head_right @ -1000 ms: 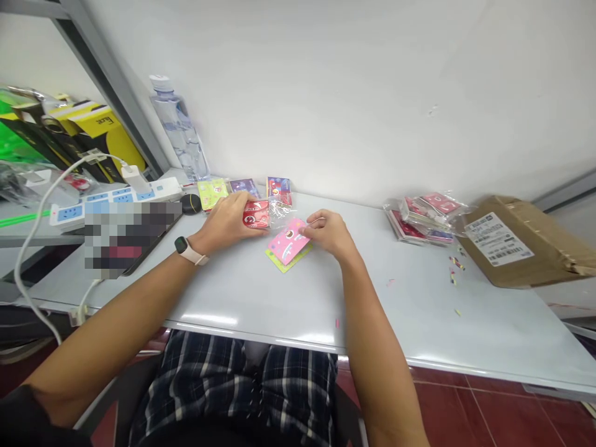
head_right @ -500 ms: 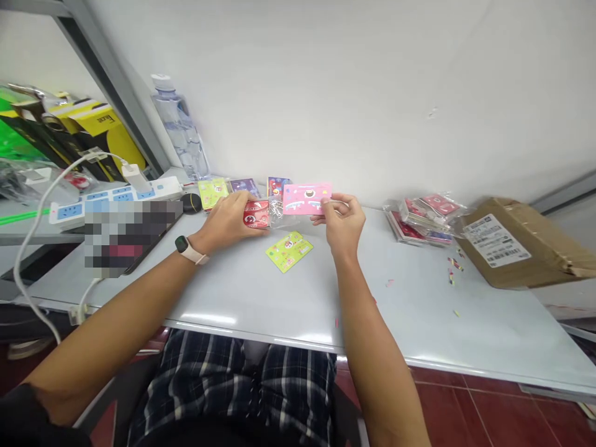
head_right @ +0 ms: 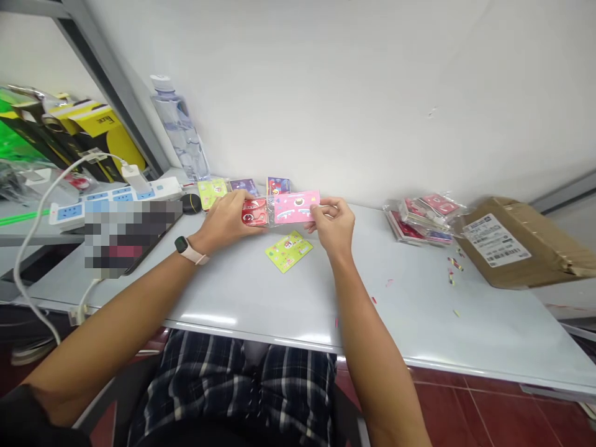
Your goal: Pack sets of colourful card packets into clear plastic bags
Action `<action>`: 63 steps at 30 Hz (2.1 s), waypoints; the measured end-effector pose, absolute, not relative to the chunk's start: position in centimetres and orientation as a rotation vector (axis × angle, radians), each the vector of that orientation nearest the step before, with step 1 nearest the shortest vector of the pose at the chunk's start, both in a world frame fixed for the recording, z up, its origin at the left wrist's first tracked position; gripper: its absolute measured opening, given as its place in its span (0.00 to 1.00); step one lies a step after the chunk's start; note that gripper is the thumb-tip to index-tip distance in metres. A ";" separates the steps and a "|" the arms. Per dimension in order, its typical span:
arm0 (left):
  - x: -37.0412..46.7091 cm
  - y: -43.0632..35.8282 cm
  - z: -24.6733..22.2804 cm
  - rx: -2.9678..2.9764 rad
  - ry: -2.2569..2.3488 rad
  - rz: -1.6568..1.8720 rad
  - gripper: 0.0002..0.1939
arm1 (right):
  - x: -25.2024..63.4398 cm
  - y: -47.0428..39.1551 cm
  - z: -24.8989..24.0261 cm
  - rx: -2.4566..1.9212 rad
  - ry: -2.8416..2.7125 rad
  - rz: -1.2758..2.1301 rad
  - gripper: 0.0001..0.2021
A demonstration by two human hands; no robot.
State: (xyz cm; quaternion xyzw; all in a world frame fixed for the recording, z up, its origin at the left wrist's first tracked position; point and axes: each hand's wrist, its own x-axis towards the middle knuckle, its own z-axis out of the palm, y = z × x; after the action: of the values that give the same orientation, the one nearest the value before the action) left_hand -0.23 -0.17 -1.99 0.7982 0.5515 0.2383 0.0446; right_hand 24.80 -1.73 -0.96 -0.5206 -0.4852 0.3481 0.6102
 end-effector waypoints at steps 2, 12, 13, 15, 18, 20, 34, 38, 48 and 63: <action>-0.2 -0.2 -2.0 2.429 1.694 0.732 0.32 | 24.9 -1.7 -0.9 -1.199 -1.128 0.797 0.15; -0.1 0.0 -2.3 2.459 1.632 0.737 0.35 | 24.4 -1.4 -1.8 -1.158 -1.147 0.922 0.20; -0.1 0.0 -2.4 2.465 1.620 0.746 0.35 | 24.2 -1.4 -2.0 -1.156 -1.158 0.940 0.20; -0.1 0.1 -2.5 2.480 1.592 0.761 0.35 | 23.8 -1.5 -2.4 -1.164 -1.199 0.939 0.19; -0.1 0.1 -2.7 2.501 1.563 0.766 0.34 | 23.2 -1.7 -3.1 -1.223 -1.356 0.846 0.19; -0.1 0.1 -2.8 2.517 1.568 0.753 0.35 | 22.8 -1.9 -3.6 -1.263 -1.495 0.765 0.21; 0.1 -0.4 -2.5 2.571 1.584 0.687 0.30 | 21.5 -2.9 -3.8 -1.211 -1.880 0.643 0.16; 0.3 -0.5 -2.2 2.551 1.605 0.677 0.31 | 21.6 -2.7 -3.4 -1.220 -1.858 0.600 0.18; -0.1 -0.1 -2.1 2.435 1.699 0.730 0.31 | 26.6 -1.4 -2.7 -1.868 -1.909 0.626 0.19; -0.1 -0.1 -2.2 2.433 1.672 0.738 0.31 | 26.6 -1.8 -1.8 -1.733 -1.823 0.917 0.19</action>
State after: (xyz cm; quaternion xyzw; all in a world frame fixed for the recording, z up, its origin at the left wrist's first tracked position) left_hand -0.11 -0.14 -2.18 0.7985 0.5488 0.2424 0.0493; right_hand 26.59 -1.76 -1.81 -0.6300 -0.6627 0.3332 0.2301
